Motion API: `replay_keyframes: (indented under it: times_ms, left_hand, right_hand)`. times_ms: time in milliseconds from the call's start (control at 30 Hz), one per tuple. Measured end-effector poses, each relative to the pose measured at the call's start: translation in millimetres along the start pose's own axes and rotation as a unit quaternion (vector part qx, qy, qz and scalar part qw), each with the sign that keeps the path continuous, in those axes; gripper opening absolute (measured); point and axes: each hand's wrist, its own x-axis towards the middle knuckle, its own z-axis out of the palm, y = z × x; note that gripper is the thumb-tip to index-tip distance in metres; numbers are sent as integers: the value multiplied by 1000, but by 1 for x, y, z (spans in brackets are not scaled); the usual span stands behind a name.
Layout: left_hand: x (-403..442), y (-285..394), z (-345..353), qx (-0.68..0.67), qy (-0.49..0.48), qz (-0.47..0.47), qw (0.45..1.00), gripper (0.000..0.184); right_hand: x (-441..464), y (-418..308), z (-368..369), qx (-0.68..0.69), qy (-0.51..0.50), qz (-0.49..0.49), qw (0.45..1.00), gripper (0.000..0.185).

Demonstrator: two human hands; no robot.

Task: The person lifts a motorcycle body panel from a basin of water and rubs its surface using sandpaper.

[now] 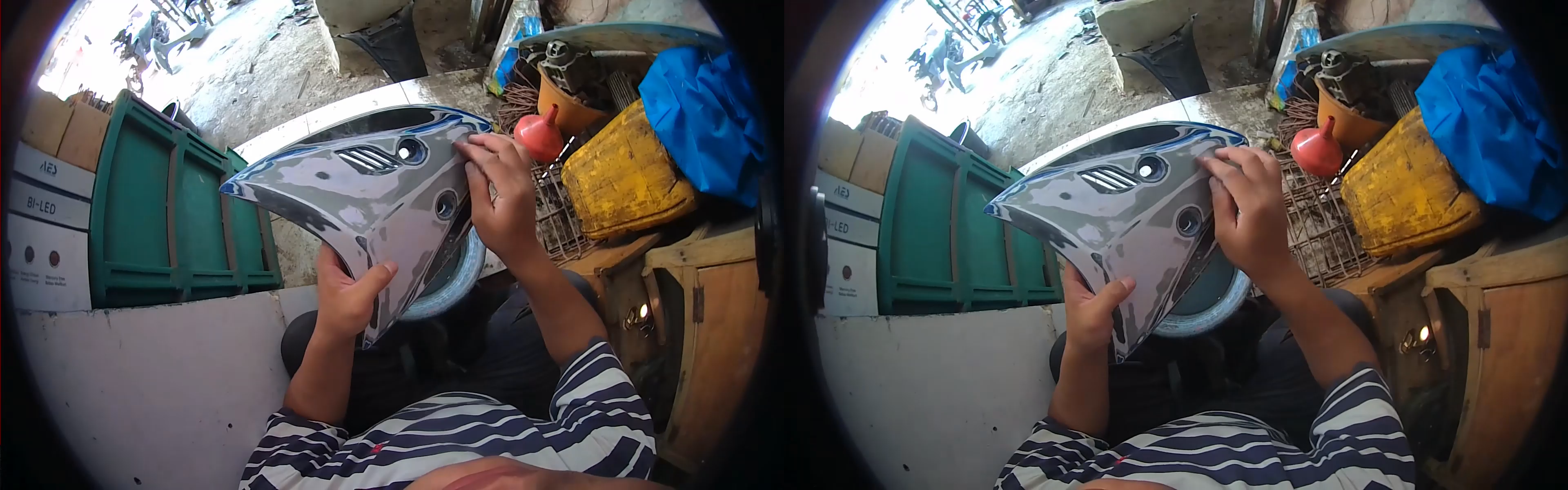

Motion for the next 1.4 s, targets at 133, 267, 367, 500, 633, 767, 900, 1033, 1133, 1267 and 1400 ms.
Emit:
replay_keyframes:
  times_ms: [133,267,367,500,633,767,900,1033,1133,1267,1400]
  left_hand:
    - [0,0,3,-6,-4,-5,1000,67]
    - [-1,1,5,-32,10,-22,999,65]
    - [-4,2,8,-20,5,-5,1000,65]
    - [-4,-4,5,46,-16,26,998,65]
    - [-8,-4,3,87,-19,38,995,66]
    - [-8,-1,3,94,-34,50,994,65]
    - [-5,-3,4,46,-22,39,998,58]
    - [-6,2,3,59,-20,41,997,61]
    - [-5,2,2,80,-18,42,996,63]
    - [0,2,4,31,-9,2,999,64]
    - [0,-5,6,10,-2,18,1000,66]
  right_hand:
    - [-24,-29,11,28,-40,-99,994,38]
    - [-18,-21,7,-3,-40,-122,992,39]
    - [-3,11,1,7,6,13,1000,38]
    - [-21,-28,9,17,-13,-77,997,39]
    - [-13,-20,5,-8,0,-101,995,39]
    - [-8,-2,6,7,37,-32,999,39]
    - [-28,-49,1,59,-61,-135,987,44]
    - [-4,-2,2,-27,21,-72,997,43]
    - [-2,4,4,-25,30,-41,998,42]
    - [-19,-31,9,12,-37,-131,991,42]
    - [-7,7,7,-32,-15,-78,996,39]
